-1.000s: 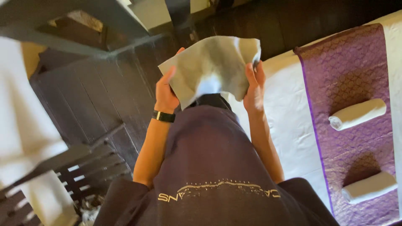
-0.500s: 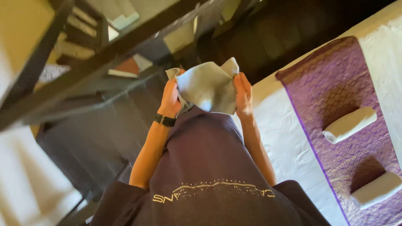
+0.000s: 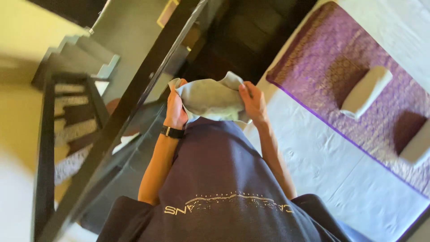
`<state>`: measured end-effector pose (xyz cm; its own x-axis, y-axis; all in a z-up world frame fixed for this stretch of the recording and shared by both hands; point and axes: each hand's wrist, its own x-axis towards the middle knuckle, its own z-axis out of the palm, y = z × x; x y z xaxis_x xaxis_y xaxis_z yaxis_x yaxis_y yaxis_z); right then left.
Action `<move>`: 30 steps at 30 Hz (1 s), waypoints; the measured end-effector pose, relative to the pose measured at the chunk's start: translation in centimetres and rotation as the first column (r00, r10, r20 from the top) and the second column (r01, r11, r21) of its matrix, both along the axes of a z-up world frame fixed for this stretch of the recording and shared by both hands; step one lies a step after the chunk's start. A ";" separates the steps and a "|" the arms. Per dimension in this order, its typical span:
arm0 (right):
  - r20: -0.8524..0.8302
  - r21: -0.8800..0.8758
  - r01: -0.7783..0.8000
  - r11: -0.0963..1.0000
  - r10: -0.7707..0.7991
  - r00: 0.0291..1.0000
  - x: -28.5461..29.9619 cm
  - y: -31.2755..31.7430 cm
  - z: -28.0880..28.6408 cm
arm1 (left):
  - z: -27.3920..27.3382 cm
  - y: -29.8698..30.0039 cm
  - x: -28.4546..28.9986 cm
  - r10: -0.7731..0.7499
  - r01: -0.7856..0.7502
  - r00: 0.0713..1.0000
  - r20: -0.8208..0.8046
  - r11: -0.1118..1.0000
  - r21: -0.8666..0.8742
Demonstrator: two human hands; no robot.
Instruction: The person folds a cloth and then uses it to wipe a dark wooden surface, likely a cabinet or headboard, in a bedroom. The camera is mounted upside down, showing the action from an inverted perspective.
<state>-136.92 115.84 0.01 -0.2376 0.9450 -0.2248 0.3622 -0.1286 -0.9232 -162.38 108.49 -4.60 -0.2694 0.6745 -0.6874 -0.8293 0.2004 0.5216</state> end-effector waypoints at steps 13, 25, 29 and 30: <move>-0.179 0.141 0.230 0.963 -0.204 0.963 -0.4 22.9 4.2 | 2.0 29.8 -1.5 -0.260 0.192 0.926 0.273 0.949 0.250; -0.015 0.075 0.540 0.839 -0.540 0.841 9.0 39.0 -0.9 | 0.2 54.5 5.7 -0.632 0.609 0.772 -0.064 0.708 0.357; -0.057 0.074 0.553 0.830 -0.550 0.833 10.8 47.3 0.7 | -0.3 60.4 8.5 -0.656 0.631 0.753 -0.053 0.696 0.342; -0.062 0.086 0.519 0.850 -0.515 0.855 11.5 49.4 0.8 | -0.5 61.8 9.0 -0.637 0.610 0.770 -0.030 0.722 0.327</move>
<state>-125.46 165.24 0.84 0.2856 0.9498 -0.1274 0.2349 -0.1983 -0.9516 -153.34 170.32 -5.12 0.3323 0.8444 -0.4203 -0.6141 0.5319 0.5831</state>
